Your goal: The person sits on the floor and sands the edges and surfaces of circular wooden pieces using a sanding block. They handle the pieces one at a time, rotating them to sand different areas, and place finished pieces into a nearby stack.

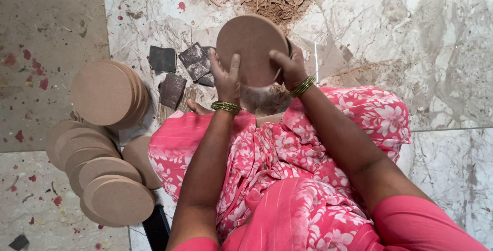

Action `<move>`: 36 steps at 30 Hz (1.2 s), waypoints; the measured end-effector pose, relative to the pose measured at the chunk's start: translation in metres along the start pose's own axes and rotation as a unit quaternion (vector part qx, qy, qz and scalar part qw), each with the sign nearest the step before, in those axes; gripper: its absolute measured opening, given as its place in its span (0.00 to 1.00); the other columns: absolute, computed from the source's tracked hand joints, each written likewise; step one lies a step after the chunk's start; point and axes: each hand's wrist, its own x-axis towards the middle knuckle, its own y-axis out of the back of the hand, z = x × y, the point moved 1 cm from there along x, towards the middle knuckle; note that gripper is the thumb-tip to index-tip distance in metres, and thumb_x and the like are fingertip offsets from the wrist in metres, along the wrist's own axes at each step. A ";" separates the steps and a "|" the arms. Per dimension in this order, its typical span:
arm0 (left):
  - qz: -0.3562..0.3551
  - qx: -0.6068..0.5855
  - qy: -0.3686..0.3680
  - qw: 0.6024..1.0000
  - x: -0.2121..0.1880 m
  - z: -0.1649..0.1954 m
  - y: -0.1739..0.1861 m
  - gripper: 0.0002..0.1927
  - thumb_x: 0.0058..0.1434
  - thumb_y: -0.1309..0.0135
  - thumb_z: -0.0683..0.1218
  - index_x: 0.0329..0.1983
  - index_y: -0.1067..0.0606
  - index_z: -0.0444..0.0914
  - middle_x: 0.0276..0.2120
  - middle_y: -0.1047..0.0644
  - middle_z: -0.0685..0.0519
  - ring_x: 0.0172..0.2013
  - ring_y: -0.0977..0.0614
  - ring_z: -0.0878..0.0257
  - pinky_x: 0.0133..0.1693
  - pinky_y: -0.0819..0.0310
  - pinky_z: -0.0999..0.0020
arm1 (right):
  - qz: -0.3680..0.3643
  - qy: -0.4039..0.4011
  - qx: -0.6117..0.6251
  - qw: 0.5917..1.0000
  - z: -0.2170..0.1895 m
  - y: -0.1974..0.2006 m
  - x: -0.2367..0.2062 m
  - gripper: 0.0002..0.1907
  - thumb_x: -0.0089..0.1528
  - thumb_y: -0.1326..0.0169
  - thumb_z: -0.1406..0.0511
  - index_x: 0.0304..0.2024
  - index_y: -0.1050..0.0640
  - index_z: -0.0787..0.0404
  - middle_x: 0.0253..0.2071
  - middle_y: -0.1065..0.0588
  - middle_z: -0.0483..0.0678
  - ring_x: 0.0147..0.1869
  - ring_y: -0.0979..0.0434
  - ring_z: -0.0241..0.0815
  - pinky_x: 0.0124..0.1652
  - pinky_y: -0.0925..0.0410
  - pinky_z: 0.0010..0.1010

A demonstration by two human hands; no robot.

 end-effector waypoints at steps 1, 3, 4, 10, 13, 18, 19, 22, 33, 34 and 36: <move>-0.016 -0.099 0.110 0.989 -0.001 0.000 0.003 0.39 0.70 0.40 0.49 0.75 0.47 0.36 0.67 0.39 0.46 0.66 0.35 0.52 0.58 0.35 0.56 | -0.020 0.059 -0.170 0.983 -0.003 -0.004 -0.002 0.20 0.59 0.40 0.62 0.52 0.23 0.59 0.41 0.20 0.47 0.42 0.16 0.39 0.40 0.20 0.32; -0.052 -0.288 0.319 0.901 -0.003 0.001 0.012 0.39 0.64 0.44 0.59 0.75 0.44 0.51 0.58 0.32 0.62 0.56 0.24 0.56 0.38 0.14 0.44 | -0.054 0.170 -0.486 0.856 -0.009 -0.014 -0.010 0.13 0.60 0.41 0.63 0.47 0.19 0.56 0.37 0.19 0.46 0.38 0.17 0.36 0.36 0.22 0.28; -0.066 -0.303 0.335 0.890 -0.003 0.000 0.015 0.36 0.63 0.43 0.57 0.70 0.41 0.43 0.54 0.29 0.54 0.52 0.22 0.53 0.40 0.14 0.48 | -0.091 0.255 -0.532 0.802 -0.011 -0.020 -0.014 0.16 0.58 0.39 0.63 0.49 0.19 0.53 0.40 0.18 0.46 0.39 0.17 0.38 0.36 0.23 0.29; -0.056 -0.297 0.264 0.916 -0.001 -0.027 0.024 0.21 0.63 0.46 0.40 0.57 0.31 0.25 0.41 0.23 0.45 0.38 0.19 0.58 0.42 0.22 0.63 | -0.241 0.355 -0.481 0.764 -0.013 -0.033 -0.023 0.25 0.57 0.37 0.57 0.57 0.21 0.52 0.53 0.19 0.48 0.50 0.18 0.41 0.48 0.22 0.35; -0.088 -0.185 0.229 0.952 -0.002 -0.026 0.019 0.18 0.65 0.48 0.38 0.58 0.31 0.27 0.42 0.25 0.46 0.38 0.22 0.62 0.44 0.24 0.67 | -0.132 0.200 -0.337 0.911 -0.016 -0.018 -0.003 0.23 0.69 0.40 0.54 0.63 0.23 0.55 0.57 0.20 0.50 0.58 0.17 0.39 0.58 0.22 0.37; -0.210 -0.167 0.270 0.924 -0.019 0.022 0.006 0.31 0.55 0.49 0.41 0.65 0.33 0.35 0.42 0.25 0.50 0.37 0.22 0.65 0.41 0.23 0.70 | -0.062 0.116 -0.406 0.904 -0.008 -0.016 -0.002 0.40 0.66 0.58 0.47 0.76 0.44 0.56 0.66 0.29 0.53 0.61 0.24 0.45 0.59 0.27 0.41; -0.225 -0.195 0.265 0.917 -0.020 0.031 0.006 0.34 0.53 0.50 0.41 0.67 0.35 0.36 0.47 0.25 0.53 0.42 0.22 0.68 0.44 0.23 0.72 | -0.081 0.180 -0.480 0.855 -0.005 -0.022 -0.007 0.38 0.68 0.60 0.48 0.77 0.44 0.55 0.71 0.34 0.53 0.69 0.32 0.49 0.66 0.37 0.44; -0.265 -0.213 0.266 0.902 -0.023 0.047 0.005 0.39 0.51 0.50 0.40 0.71 0.38 0.35 0.51 0.26 0.54 0.45 0.22 0.69 0.45 0.27 0.74 | -0.107 0.275 -0.603 0.741 -0.003 -0.029 -0.013 0.34 0.72 0.64 0.52 0.79 0.46 0.54 0.81 0.47 0.51 0.85 0.53 0.54 0.79 0.60 0.50; -0.370 -0.154 0.165 0.901 -0.032 0.024 0.005 0.33 0.58 0.53 0.39 0.69 0.36 0.30 0.49 0.25 0.51 0.47 0.23 0.65 0.48 0.25 0.71 | -0.122 0.336 -0.601 0.714 -0.002 -0.028 -0.015 0.32 0.72 0.66 0.52 0.78 0.45 0.49 0.82 0.53 0.44 0.87 0.62 0.48 0.81 0.69 0.48; -0.365 -0.154 0.175 0.901 -0.033 0.022 0.005 0.32 0.58 0.53 0.39 0.69 0.35 0.30 0.49 0.25 0.50 0.47 0.22 0.64 0.47 0.25 0.70 | -0.108 0.323 -0.609 0.716 0.000 -0.029 -0.015 0.32 0.73 0.66 0.51 0.79 0.46 0.50 0.82 0.53 0.45 0.87 0.62 0.49 0.81 0.70 0.49; -0.362 -0.153 0.192 0.899 -0.033 0.019 0.002 0.31 0.57 0.53 0.39 0.67 0.35 0.29 0.49 0.23 0.49 0.46 0.21 0.63 0.47 0.24 0.69 | -0.071 0.298 -0.626 0.717 0.001 -0.025 -0.010 0.33 0.73 0.66 0.51 0.79 0.46 0.50 0.82 0.54 0.45 0.87 0.63 0.50 0.80 0.71 0.50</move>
